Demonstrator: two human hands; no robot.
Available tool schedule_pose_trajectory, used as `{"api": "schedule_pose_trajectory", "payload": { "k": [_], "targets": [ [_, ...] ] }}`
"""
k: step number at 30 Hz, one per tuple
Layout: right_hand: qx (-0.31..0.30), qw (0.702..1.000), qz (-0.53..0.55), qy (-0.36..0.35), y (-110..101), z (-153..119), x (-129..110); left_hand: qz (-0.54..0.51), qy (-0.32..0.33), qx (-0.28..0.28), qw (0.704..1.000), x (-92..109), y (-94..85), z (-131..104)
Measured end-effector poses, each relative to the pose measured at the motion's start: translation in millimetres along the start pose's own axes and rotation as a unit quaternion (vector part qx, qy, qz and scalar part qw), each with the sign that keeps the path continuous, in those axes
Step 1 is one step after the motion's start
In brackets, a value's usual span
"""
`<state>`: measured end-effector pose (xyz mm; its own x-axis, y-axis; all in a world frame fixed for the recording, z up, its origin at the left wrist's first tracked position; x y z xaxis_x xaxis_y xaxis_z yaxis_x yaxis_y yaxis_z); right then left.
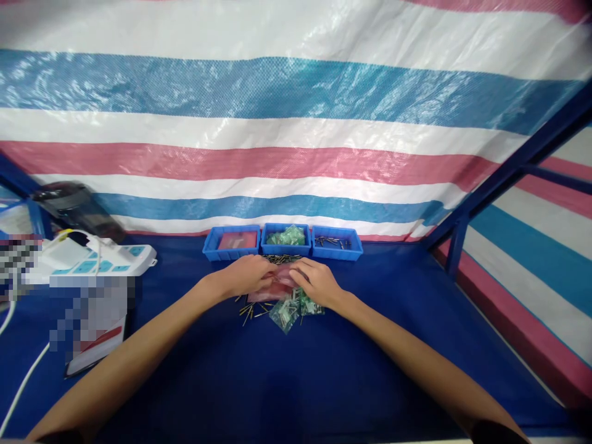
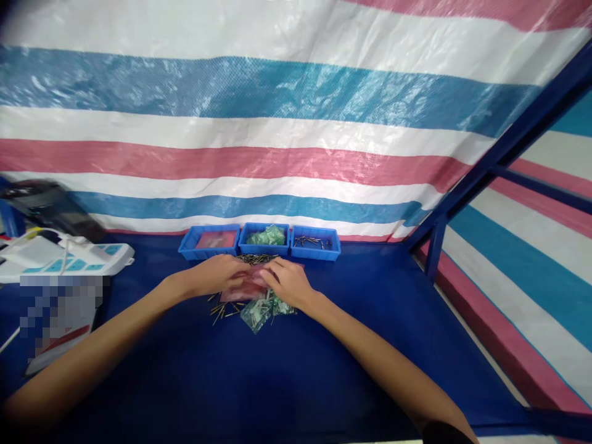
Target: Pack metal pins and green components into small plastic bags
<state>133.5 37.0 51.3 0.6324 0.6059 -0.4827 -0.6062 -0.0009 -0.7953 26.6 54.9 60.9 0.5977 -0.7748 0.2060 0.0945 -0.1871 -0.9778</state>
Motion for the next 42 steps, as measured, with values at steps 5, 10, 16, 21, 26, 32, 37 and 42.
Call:
{"api": "schedule_pose_trajectory", "payload": {
  "k": [5,10,16,21,26,32,37,42],
  "targets": [
    [0.05,0.994,0.084,-0.038,-4.1,-2.1,7.6,-0.012,-0.017,0.029,0.999,-0.7,-18.0,3.7],
    [0.129,0.984,0.122,-0.007,-8.9,-3.5,24.9,-0.107,0.008,0.141,0.984,-0.2,-32.6,6.0],
    [0.217,0.966,0.133,0.045,-17.5,-12.3,37.2,-0.378,-0.064,0.235,0.893,-31.8,-12.8,10.5],
    [0.238,0.958,0.141,0.075,-16.3,-16.4,45.7,-0.466,-0.118,0.21,0.851,-45.3,18.4,17.0],
    [0.196,0.963,0.166,0.082,-6.6,-15.6,47.4,-0.486,-0.151,0.284,0.812,-47.3,20.0,8.7],
    [0.205,0.965,0.14,0.083,-8.8,-16.5,46.5,-0.511,-0.153,0.249,0.808,-42.3,29.0,12.7],
    [0.2,0.968,0.125,0.085,-8.0,-15.8,45.2,-0.517,-0.141,0.198,0.821,-35.6,33.1,16.9],
    [0.197,0.967,0.132,0.091,-7.9,-15.3,47.1,-0.47,-0.131,0.188,0.852,-29.6,28.4,17.1]
  ]
}}
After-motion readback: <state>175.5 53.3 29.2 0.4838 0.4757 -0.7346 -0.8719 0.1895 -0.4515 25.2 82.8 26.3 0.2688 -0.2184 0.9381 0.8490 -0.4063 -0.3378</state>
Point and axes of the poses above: each hand's wrist, its own z-axis towards the middle knuckle, its own y-axis out of the palm, x = y × z, the point moved 9 cm from there along z, towards the middle knuckle, and after that the axes turned 2 degrees about -x, right-handed, at the moved point
